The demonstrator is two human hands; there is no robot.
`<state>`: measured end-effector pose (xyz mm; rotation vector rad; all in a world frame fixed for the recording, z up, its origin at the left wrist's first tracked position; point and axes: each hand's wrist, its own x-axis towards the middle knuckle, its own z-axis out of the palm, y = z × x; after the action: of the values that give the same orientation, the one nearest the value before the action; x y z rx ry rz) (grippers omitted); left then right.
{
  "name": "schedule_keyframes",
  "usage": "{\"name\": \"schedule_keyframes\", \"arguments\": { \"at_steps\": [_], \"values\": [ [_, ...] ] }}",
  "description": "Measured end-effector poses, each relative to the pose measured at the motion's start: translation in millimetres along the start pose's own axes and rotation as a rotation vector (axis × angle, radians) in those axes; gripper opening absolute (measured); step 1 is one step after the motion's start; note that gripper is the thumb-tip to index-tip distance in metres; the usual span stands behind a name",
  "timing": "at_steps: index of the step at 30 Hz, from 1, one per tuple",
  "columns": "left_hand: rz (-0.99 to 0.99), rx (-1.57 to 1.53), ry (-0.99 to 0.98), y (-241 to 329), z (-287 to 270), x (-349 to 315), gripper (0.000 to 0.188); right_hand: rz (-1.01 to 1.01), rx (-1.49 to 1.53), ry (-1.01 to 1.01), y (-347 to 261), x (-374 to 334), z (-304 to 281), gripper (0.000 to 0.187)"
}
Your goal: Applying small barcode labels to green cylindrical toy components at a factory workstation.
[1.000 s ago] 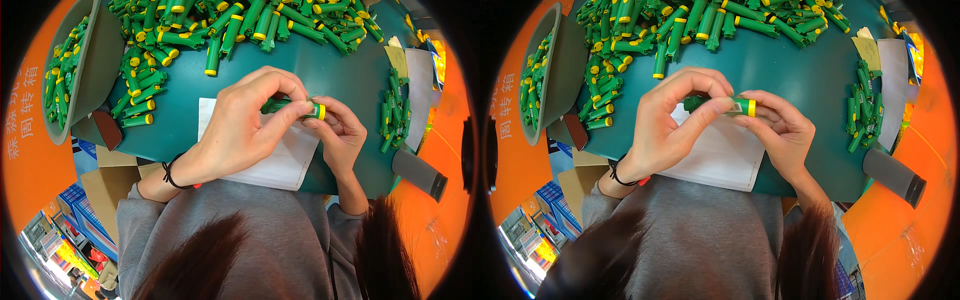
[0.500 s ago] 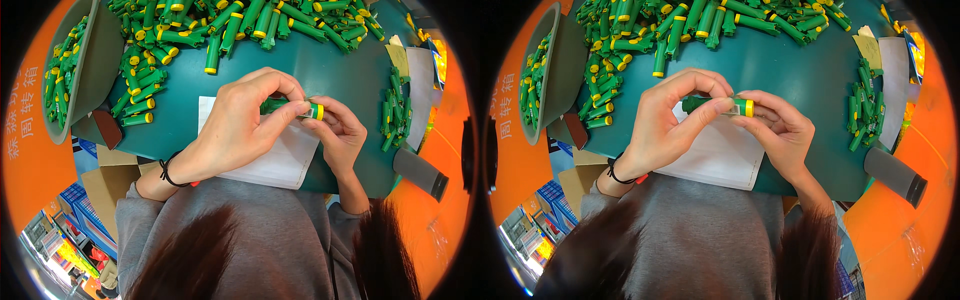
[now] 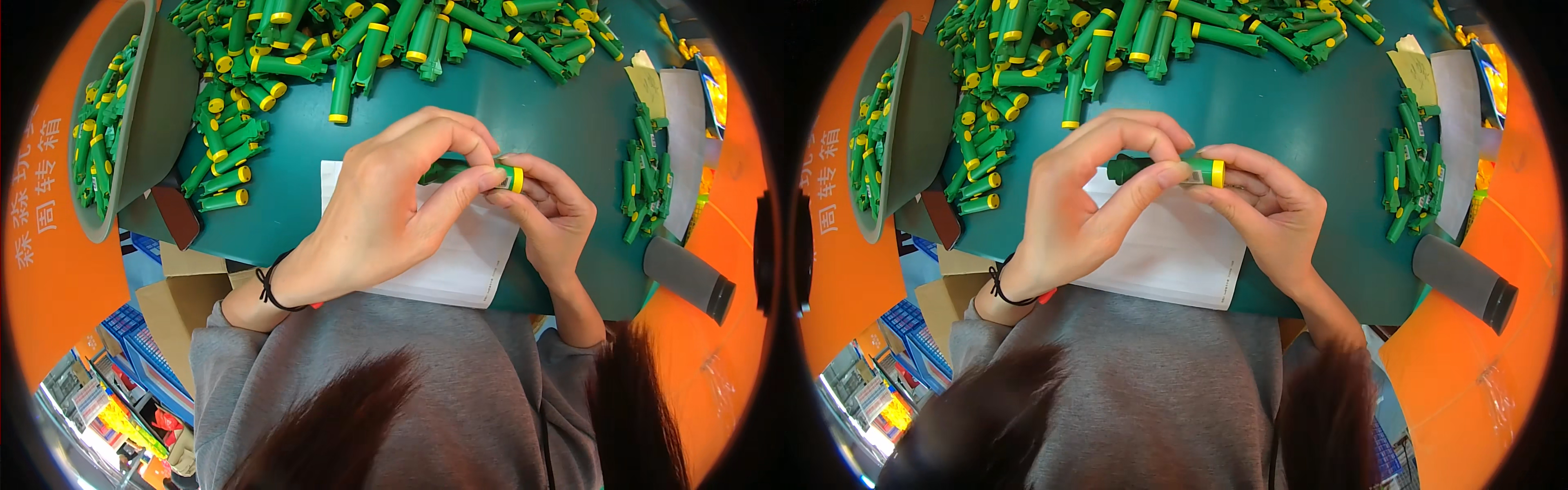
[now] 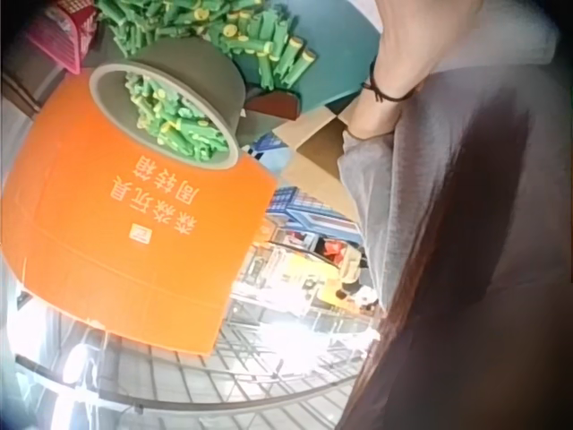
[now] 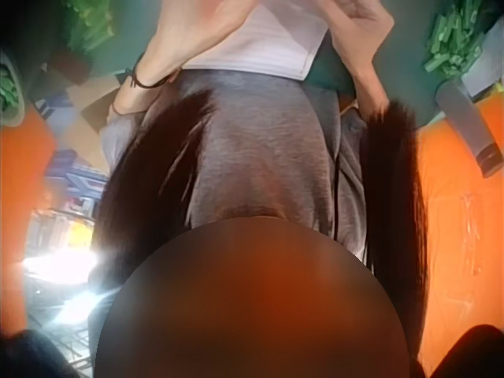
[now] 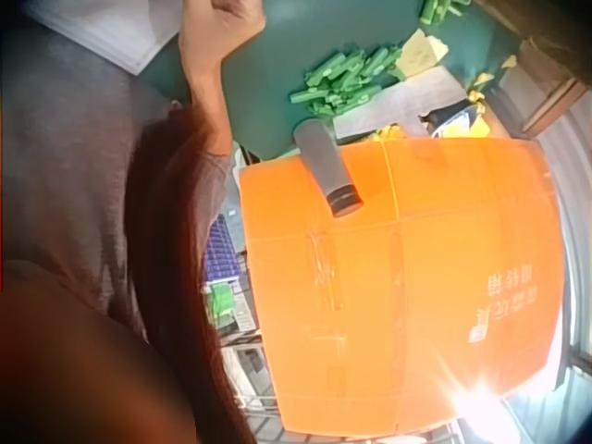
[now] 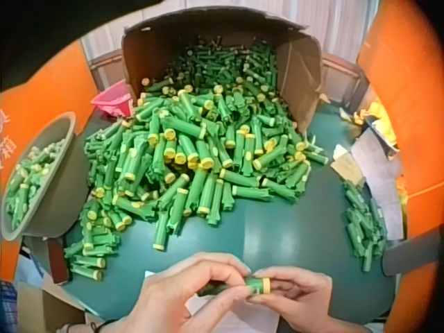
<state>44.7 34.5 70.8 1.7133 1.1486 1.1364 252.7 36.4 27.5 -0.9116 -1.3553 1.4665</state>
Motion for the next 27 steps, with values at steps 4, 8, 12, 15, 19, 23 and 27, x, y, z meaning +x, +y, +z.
{"name": "schedule_keyframes", "arguments": {
  "at_steps": [4, 8, 12, 15, 19, 23, 27],
  "values": [
    [-0.037, -0.029, -0.032, -4.1, 0.1, 0.2, 0.006, -0.037, -0.021, 0.002, -0.5, 0.1, 1.8, 0.037],
    [-0.052, -0.014, -0.042, -3.7, -1.0, 0.8, 0.006, -0.046, -0.011, -0.011, 1.6, -0.4, 0.9, 0.037],
    [-0.057, -0.008, -0.042, -5.4, 0.2, 1.1, 0.007, -0.038, 0.0, -0.008, 1.5, -0.5, 1.5, 0.037],
    [-0.104, 0.014, -0.035, -4.1, 1.1, 0.6, 0.006, -0.056, -0.001, -0.024, 2.8, -0.6, 1.3, 0.037],
    [-0.103, 0.042, -0.057, -6.1, 1.7, -0.3, 0.01, -0.051, -0.015, -0.017, 4.4, -1.9, -0.3, 0.037],
    [-0.422, -0.289, -0.123, -17.2, 3.9, -0.4, 0.017, -0.021, -0.131, 0.01, 1.3, 2.3, 0.9, 0.039],
    [-0.519, -0.414, -0.241, -25.2, 4.7, -2.2, 0.03, -0.096, -0.279, -0.051, 5.3, 2.1, -1.5, 0.041]
  ]
}}
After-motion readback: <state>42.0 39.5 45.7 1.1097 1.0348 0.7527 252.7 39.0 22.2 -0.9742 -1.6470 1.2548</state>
